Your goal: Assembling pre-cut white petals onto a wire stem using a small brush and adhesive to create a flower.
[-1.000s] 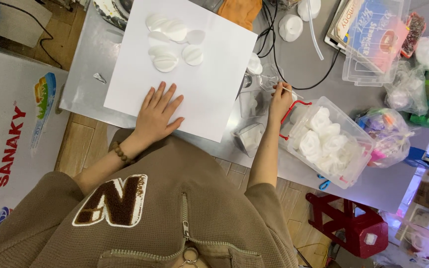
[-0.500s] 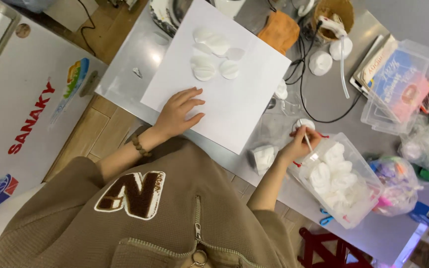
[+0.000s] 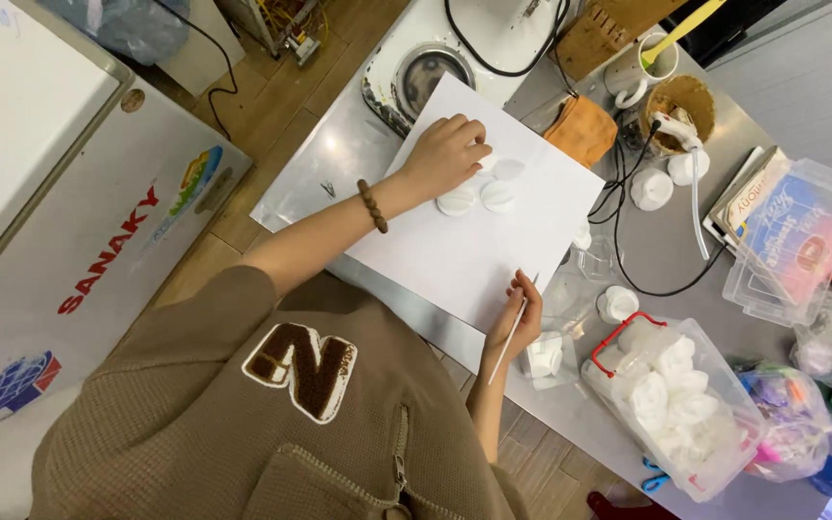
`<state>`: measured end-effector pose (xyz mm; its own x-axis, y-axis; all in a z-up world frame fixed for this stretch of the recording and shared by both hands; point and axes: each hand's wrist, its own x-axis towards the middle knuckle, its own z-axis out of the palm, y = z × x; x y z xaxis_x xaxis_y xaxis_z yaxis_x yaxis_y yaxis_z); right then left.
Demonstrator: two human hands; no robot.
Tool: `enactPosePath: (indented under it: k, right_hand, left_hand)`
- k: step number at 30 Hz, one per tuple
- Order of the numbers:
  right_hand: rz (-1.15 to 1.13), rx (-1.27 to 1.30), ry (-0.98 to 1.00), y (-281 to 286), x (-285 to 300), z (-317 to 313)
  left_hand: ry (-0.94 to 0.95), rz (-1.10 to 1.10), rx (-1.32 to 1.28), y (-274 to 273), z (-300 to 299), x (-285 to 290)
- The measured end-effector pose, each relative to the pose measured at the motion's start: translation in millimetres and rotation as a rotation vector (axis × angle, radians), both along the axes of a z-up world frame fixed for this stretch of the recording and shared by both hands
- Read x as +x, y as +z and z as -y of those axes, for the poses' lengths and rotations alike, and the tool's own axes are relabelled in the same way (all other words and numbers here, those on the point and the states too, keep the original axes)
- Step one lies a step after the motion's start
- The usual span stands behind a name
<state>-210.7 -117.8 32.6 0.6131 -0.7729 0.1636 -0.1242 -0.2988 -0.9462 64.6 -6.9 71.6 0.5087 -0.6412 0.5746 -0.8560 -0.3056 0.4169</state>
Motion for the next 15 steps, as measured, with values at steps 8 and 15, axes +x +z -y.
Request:
enactPosePath:
  k: [8, 15]
  right_hand:
    - [-0.053, -0.019, -0.139, 3.7, -8.4, -25.0]
    - [-0.046, 0.007, -0.155, -2.0, -1.8, -32.3]
  left_hand:
    - [-0.026, 0.112, 0.008, -37.5, 12.3, 15.4]
    - [-0.089, 0.087, -0.037, -16.6, 4.4, 15.4]
